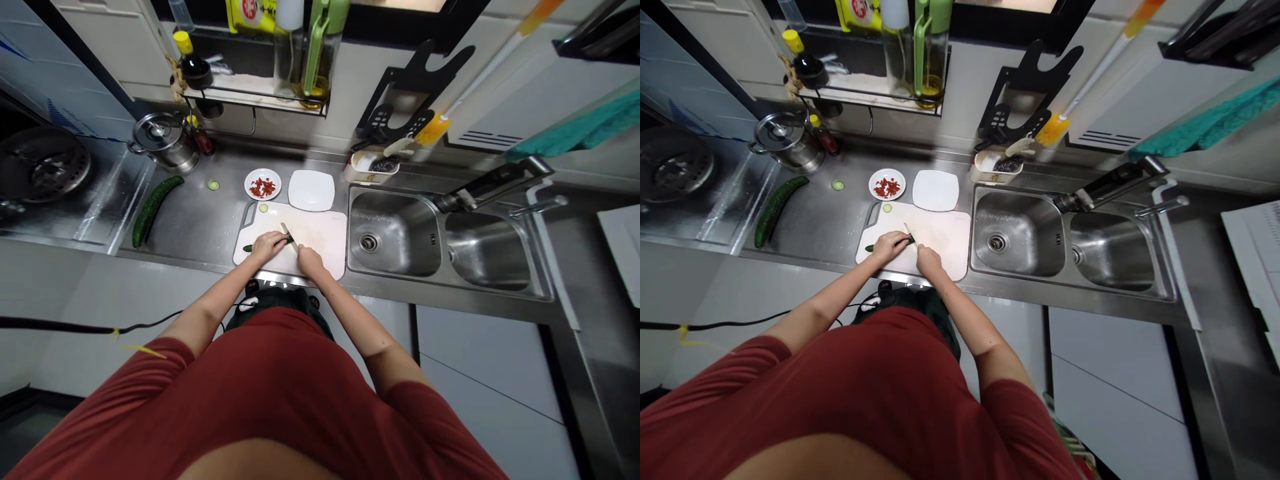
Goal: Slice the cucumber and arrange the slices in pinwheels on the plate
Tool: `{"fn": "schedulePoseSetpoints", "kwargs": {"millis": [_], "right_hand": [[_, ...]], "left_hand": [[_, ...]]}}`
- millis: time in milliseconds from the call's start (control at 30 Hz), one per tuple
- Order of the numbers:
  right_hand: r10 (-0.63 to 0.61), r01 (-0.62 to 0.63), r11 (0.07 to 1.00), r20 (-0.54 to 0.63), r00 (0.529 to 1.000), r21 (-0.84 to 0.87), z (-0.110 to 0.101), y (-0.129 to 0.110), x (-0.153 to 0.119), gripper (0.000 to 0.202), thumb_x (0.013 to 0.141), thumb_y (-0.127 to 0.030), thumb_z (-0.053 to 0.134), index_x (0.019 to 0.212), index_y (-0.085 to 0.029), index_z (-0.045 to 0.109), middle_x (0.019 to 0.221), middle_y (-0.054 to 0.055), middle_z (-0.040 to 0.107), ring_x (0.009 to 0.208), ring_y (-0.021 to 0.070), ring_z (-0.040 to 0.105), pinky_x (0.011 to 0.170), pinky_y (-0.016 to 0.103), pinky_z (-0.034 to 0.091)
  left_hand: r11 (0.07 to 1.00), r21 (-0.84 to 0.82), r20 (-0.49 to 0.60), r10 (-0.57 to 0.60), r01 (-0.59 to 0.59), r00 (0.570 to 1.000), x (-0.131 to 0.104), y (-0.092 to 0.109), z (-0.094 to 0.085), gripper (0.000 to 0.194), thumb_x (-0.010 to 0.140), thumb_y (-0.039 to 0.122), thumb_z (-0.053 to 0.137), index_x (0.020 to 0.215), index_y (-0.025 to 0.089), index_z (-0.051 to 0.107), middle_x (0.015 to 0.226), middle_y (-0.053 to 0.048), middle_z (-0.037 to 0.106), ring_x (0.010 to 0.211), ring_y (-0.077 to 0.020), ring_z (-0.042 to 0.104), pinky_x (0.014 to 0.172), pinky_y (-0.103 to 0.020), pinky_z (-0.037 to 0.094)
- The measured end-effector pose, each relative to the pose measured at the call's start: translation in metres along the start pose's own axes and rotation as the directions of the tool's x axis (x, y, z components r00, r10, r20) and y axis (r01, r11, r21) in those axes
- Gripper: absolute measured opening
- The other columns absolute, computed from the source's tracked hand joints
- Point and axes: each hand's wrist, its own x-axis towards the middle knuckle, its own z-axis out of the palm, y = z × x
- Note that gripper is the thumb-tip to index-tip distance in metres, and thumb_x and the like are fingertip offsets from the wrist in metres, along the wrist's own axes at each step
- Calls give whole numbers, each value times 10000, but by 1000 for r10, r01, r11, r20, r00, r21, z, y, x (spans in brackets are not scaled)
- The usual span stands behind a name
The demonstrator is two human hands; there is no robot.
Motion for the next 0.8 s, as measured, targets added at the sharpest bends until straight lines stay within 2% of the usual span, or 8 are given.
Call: {"fn": "schedulePoseSetpoints", "kwargs": {"millis": [467,800], "right_hand": [[-14,14,1000,-34,999,0,2,-4,12,302,919,-67,350,1171,-126,506,1062,152,670,992,241,655,805,304,476],[1,-1,1000,-5,1000,-7,15,7,0,243,934,-105,374,1132,-134,512,1011,145,674,961,246,662,771,299,475]], "left_hand": [[1000,-6,2,13,-13,1000,0,3,-2,263,941,315,511,1114,237,694,1066,-44,710,997,-167,647,886,-299,504],[1000,3,-17,19,-19,1000,0,-1,2,254,940,326,520,1106,249,696,1058,-29,710,980,-160,650,863,-284,507]]}}
